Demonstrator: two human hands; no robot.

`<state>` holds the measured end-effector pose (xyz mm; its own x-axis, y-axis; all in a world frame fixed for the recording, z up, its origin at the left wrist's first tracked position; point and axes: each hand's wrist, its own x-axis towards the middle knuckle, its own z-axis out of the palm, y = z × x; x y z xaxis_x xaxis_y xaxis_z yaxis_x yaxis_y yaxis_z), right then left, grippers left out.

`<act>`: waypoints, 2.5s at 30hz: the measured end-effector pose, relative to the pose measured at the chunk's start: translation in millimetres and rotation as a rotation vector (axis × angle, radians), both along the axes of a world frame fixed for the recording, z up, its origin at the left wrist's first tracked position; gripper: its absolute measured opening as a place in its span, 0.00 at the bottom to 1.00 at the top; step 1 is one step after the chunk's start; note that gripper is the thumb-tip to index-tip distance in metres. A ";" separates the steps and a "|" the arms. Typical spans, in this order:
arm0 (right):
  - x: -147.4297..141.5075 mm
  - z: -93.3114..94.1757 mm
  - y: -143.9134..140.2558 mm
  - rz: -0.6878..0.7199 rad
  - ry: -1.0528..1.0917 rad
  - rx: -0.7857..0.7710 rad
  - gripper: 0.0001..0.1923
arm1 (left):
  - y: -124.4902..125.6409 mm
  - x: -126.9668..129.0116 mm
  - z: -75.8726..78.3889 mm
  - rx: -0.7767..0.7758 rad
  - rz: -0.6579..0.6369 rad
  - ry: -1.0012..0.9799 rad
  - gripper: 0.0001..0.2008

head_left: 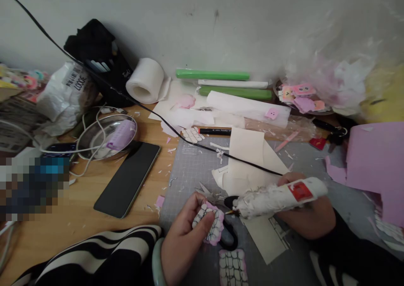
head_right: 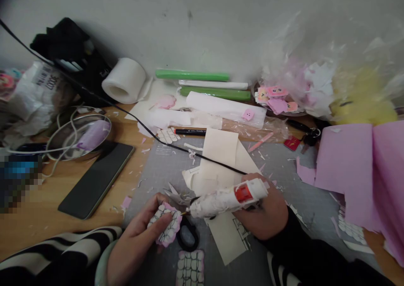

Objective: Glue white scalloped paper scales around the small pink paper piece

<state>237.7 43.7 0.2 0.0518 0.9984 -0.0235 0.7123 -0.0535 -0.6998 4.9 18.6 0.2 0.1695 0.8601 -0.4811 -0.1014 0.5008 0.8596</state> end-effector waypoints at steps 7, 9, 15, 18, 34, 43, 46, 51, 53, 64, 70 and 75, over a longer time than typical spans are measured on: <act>3.6 0.8 4.3 0.110 -0.145 0.094 0.10 | 3.2 1.8 3.5 -0.022 0.011 -0.079 0.14; 2.2 3.5 4.3 0.126 -0.154 0.099 0.09 | 3.8 2.6 4.3 -0.029 0.014 -0.095 0.15; -0.4 7.0 5.4 0.138 -0.176 0.103 0.08 | 2.7 4.3 5.6 -0.047 0.038 -0.114 0.16; -1.5 7.7 5.9 0.119 -0.202 0.091 0.09 | 2.4 4.7 6.0 -0.043 0.037 -0.128 0.15; 2.6 1.2 6.7 0.166 -0.178 0.129 0.08 | 5.3 3.5 5.8 -0.033 -0.001 -0.128 0.14; 2.4 1.2 6.7 0.192 -0.139 0.186 0.09 | 3.1 4.0 4.5 -0.040 -0.016 -0.143 0.14; 0.9 2.0 6.4 0.193 -0.138 0.174 0.09 | 4.2 3.7 4.5 -0.036 -0.021 -0.137 0.14; -1.1 3.3 7.5 0.183 -0.144 0.225 0.07 | 4.6 3.7 4.0 -0.020 -0.047 -0.152 0.14; -0.8 3.0 8.4 0.206 -0.143 0.284 0.07 | 4.0 3.4 3.6 -0.020 -0.050 -0.150 0.14; -0.5 2.6 10.6 0.246 -0.163 0.396 0.06 | 3.4 2.7 2.2 -0.009 -0.066 -0.145 0.15; -0.6 2.5 10.1 0.253 -0.160 0.374 0.06 | 4.7 3.7 4.9 -0.007 -0.068 -0.120 0.17; 0.3 2.2 8.5 0.249 -0.164 0.350 0.07 | 4.5 3.9 4.6 -0.025 -0.080 -0.134 0.16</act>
